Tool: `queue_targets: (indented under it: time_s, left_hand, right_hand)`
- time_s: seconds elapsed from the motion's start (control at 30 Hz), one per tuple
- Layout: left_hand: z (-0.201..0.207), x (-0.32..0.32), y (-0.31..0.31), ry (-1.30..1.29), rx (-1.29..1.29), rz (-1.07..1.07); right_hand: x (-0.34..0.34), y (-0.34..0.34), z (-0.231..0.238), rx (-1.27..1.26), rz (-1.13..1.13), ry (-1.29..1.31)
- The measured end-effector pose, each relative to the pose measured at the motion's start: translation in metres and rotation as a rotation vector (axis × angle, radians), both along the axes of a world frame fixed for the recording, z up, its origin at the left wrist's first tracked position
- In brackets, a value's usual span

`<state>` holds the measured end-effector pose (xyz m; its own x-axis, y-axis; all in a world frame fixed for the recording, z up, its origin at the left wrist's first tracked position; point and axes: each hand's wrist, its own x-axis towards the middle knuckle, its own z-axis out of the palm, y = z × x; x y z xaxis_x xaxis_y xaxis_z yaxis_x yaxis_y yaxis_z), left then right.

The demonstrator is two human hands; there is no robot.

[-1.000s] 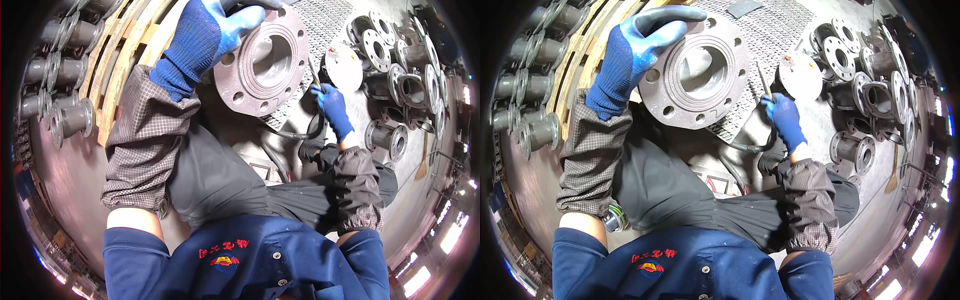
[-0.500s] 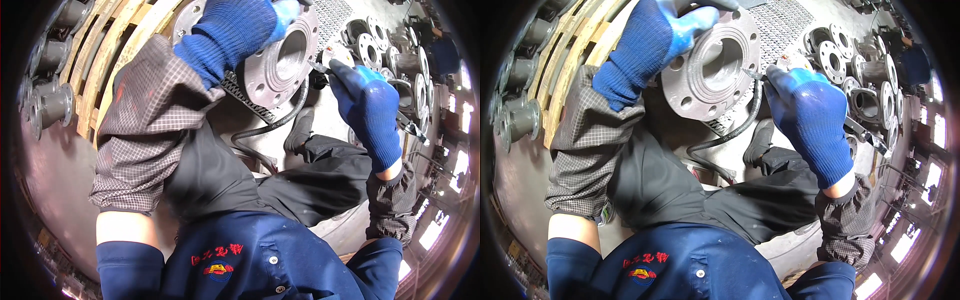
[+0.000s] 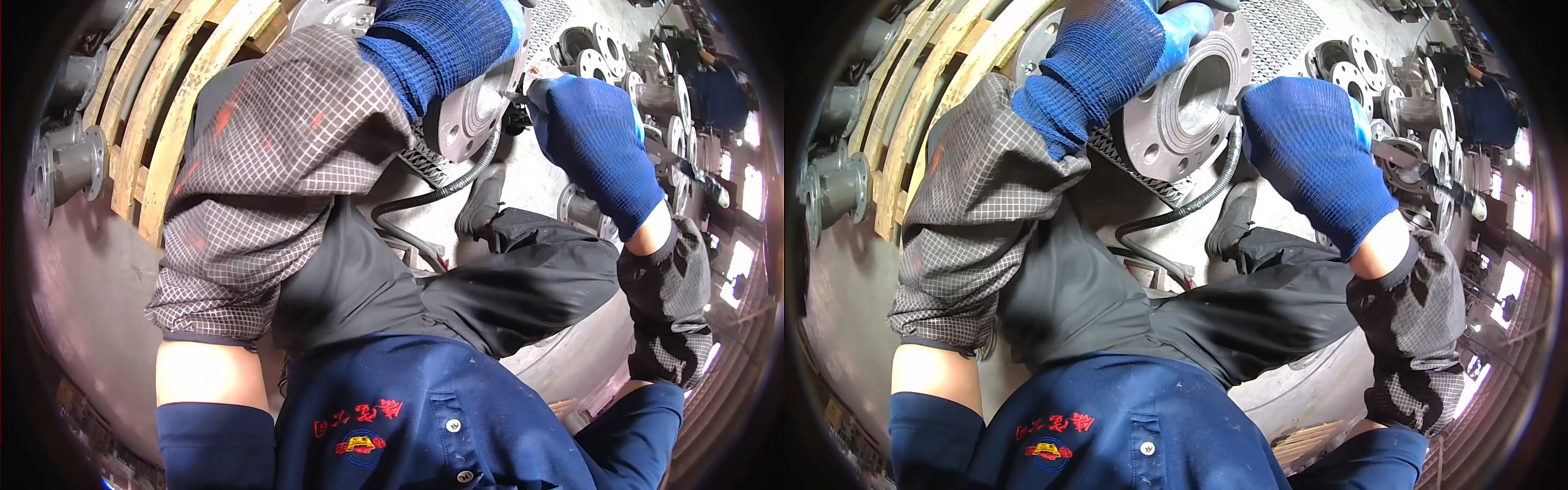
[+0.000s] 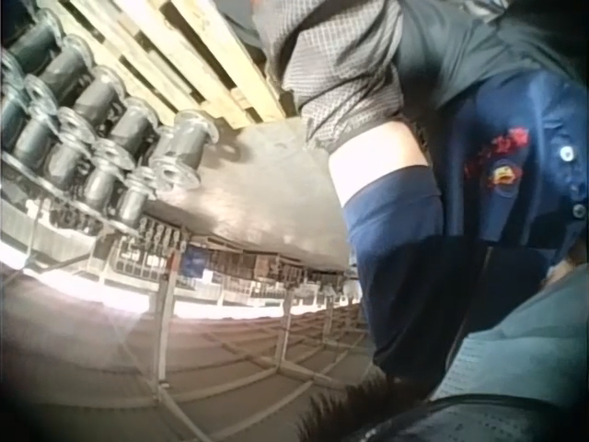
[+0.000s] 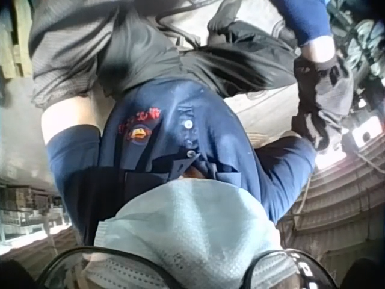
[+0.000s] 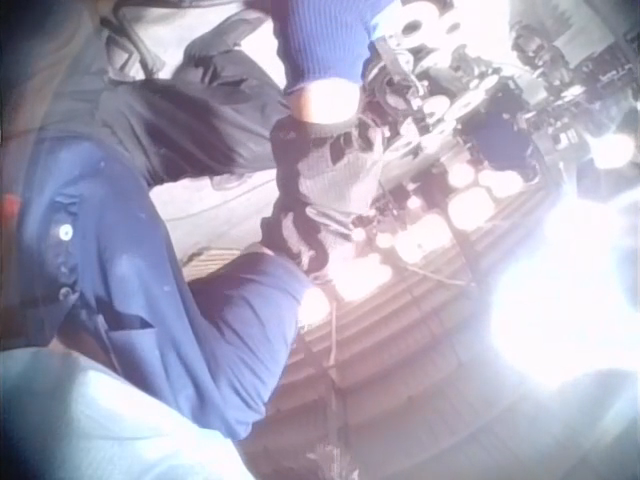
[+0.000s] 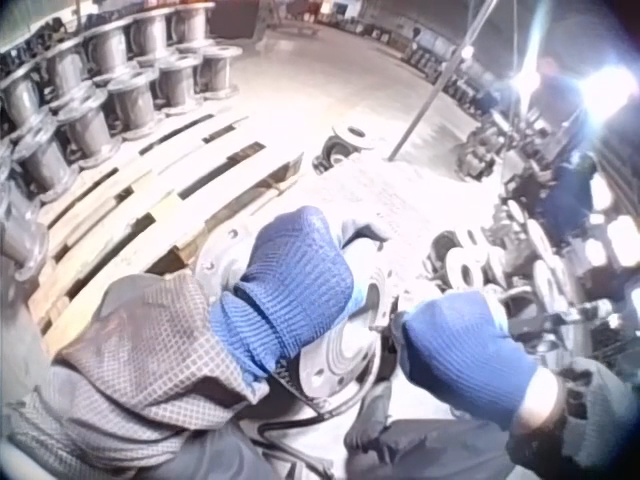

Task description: The person uses a pneumatic grinding tool to smooth the edges and surfaces of several metal flanges and pipe fittings, turning them over by hand to reach different sides.

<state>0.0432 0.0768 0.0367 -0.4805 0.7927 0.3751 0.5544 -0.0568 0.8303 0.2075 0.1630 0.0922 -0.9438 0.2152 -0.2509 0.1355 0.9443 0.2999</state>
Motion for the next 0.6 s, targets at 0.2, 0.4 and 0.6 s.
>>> queue_targets:
  time_s: [0.2, 0.4, 0.6]
  left_hand:
    - [0.000, -0.002, -0.005, 0.049, -0.009, 0.079]
    - [0.001, 0.005, 0.002, -0.100, 0.109, 0.021]
    - [-0.004, -0.002, 0.002, 0.061, -0.111, 0.141]
  right_hand:
    - [-0.010, -0.010, 0.004, -0.076, -0.094, -0.117]
    - [-0.013, -0.014, 0.015, -0.069, -0.162, -0.213]
    - [-0.018, -0.008, 0.004, -0.023, -0.069, -0.141]
